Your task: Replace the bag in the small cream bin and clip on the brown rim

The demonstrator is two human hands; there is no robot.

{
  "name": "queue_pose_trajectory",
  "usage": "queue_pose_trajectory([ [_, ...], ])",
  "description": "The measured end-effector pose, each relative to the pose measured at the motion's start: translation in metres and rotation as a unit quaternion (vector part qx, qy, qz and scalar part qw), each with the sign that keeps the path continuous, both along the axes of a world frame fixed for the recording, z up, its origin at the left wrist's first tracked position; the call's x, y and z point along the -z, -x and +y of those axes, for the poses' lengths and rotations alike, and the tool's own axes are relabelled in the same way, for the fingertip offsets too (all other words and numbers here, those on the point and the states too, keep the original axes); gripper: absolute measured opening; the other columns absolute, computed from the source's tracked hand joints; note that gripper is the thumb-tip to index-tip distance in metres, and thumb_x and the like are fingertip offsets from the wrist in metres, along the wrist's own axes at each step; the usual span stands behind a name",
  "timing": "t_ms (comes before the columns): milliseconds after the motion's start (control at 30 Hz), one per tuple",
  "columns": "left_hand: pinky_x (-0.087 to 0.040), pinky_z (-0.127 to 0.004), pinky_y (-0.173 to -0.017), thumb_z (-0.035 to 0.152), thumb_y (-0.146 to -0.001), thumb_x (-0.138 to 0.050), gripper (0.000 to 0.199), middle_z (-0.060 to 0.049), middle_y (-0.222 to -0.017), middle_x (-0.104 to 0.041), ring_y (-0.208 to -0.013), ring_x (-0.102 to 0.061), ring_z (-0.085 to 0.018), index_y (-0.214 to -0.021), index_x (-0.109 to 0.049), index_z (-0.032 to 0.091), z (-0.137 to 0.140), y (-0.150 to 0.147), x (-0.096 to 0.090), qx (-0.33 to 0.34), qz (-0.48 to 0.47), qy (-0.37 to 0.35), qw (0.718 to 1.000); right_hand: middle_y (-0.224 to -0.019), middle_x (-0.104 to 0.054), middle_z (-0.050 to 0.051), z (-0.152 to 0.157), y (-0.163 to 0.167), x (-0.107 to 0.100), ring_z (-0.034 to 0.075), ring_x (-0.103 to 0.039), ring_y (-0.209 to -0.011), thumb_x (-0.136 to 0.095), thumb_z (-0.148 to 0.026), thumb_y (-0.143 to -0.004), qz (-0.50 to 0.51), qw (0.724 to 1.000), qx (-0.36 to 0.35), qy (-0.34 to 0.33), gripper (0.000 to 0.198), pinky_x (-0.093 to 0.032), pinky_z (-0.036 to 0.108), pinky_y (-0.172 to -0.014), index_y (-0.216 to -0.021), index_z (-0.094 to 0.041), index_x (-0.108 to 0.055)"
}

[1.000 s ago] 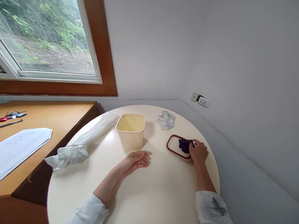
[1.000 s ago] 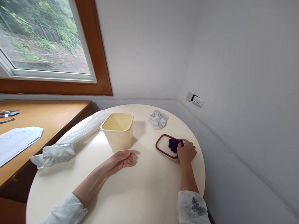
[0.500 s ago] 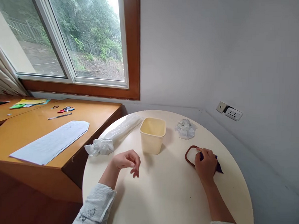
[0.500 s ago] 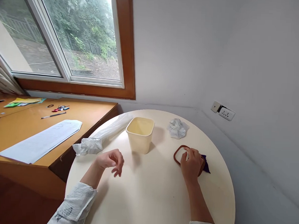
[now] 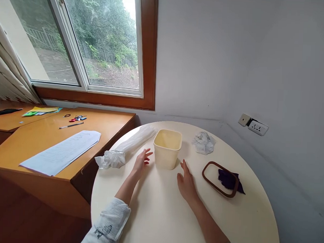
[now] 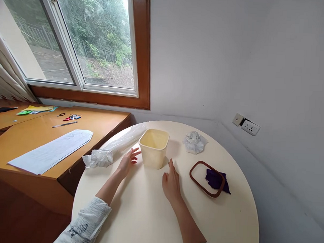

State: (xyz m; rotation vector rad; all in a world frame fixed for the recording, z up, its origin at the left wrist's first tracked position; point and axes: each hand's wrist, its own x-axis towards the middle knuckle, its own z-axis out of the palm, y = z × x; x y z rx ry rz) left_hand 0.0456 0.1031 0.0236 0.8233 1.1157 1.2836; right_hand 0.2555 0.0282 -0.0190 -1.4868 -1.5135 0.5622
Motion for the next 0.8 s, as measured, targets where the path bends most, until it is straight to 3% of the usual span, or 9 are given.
queue_pose_trajectory([
  [133,-0.035,-0.025,-0.060,0.056,-0.076,-0.049,0.054,-0.010,-0.112,-0.061,-0.062,-0.043,-0.012,-0.114,-0.057,0.018,-0.009,-0.014,0.001,0.025,0.038,-0.003,0.999,-0.134,-0.044,0.008,0.000,0.006,-0.004,0.020,-0.051,-0.112,-0.038,-0.016,-0.076,0.104,0.993,-0.039,0.027,0.072,-0.048,0.036,-0.080,-0.141,-0.026,-0.011],
  [300,-0.036,-0.026,-0.063,0.060,-0.076,-0.046,0.056,-0.010,-0.115,-0.059,-0.065,-0.042,-0.013,-0.109,-0.060,0.017,-0.008,-0.016,0.005,0.035,0.063,-0.024,0.997,-0.134,-0.044,0.008,0.000,0.005,-0.011,0.020,-0.050,-0.112,-0.038,-0.011,-0.069,0.145,0.987,-0.059,0.032,0.071,-0.050,0.031,-0.070,-0.137,-0.026,-0.025],
  [400,-0.036,-0.026,-0.063,0.061,-0.076,-0.044,0.058,-0.011,-0.115,-0.058,-0.065,-0.042,-0.014,-0.106,-0.062,0.015,-0.007,-0.016,0.007,0.041,0.068,-0.028,0.996,-0.134,-0.044,0.006,0.001,0.003,-0.011,0.020,-0.043,-0.120,-0.038,-0.010,-0.066,0.142,0.987,-0.074,0.028,0.070,-0.050,0.031,-0.075,-0.135,-0.026,-0.031],
  [567,-0.036,-0.026,-0.062,0.061,-0.076,-0.044,0.057,-0.012,-0.114,-0.059,-0.067,-0.043,-0.015,-0.105,-0.063,0.015,-0.009,-0.018,0.004,0.054,0.074,-0.029,0.995,-0.137,-0.040,0.004,0.004,0.000,-0.005,0.016,-0.035,-0.127,-0.038,-0.012,-0.069,0.148,0.985,-0.085,0.025,0.070,-0.045,0.032,-0.087,-0.136,-0.027,-0.028],
  [800,-0.037,-0.027,-0.065,0.057,-0.077,-0.045,0.052,-0.012,-0.109,-0.060,-0.070,-0.045,-0.015,-0.100,-0.065,0.014,-0.014,-0.024,0.003,0.079,0.090,-0.032,0.992,-0.123,-0.051,0.007,0.008,-0.008,-0.004,0.018,-0.051,-0.109,-0.036,-0.011,-0.069,0.153,0.988,-0.030,0.005,0.060,-0.044,0.036,-0.088,-0.127,-0.023,-0.041],
])
